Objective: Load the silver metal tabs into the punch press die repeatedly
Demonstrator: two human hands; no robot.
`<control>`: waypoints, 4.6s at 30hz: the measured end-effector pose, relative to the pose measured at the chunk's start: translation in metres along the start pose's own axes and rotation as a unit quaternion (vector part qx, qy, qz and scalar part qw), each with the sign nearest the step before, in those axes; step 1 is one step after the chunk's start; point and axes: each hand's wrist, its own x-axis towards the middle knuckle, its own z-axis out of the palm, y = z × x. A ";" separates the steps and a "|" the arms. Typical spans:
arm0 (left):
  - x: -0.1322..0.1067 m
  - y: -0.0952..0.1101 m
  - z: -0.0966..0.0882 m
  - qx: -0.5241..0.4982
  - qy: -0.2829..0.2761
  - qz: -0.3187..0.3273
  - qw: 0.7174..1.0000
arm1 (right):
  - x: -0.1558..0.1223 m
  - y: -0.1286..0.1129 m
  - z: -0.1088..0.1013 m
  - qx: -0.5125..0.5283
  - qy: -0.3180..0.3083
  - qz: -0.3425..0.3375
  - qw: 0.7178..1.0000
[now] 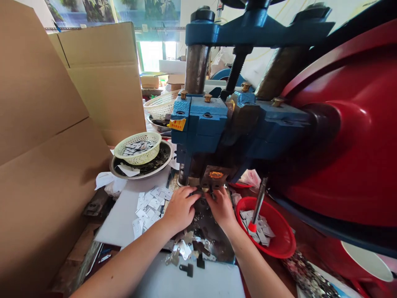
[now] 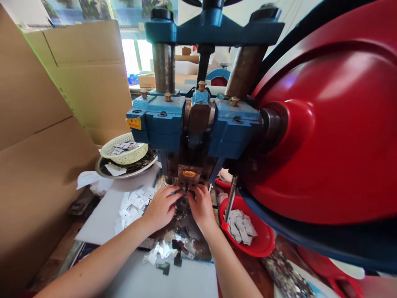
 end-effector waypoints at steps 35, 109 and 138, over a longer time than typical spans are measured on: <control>0.000 0.001 -0.005 0.062 -0.017 -0.013 0.998 | 0.009 0.001 0.005 0.072 -0.050 0.030 0.996; -0.011 0.005 -0.014 -0.230 0.022 -0.172 0.958 | -0.017 -0.025 -0.013 -0.191 -0.001 -0.137 0.972; 0.021 0.000 -0.015 -0.142 0.023 -0.209 0.967 | -0.018 -0.027 -0.016 -0.226 0.008 -0.182 0.957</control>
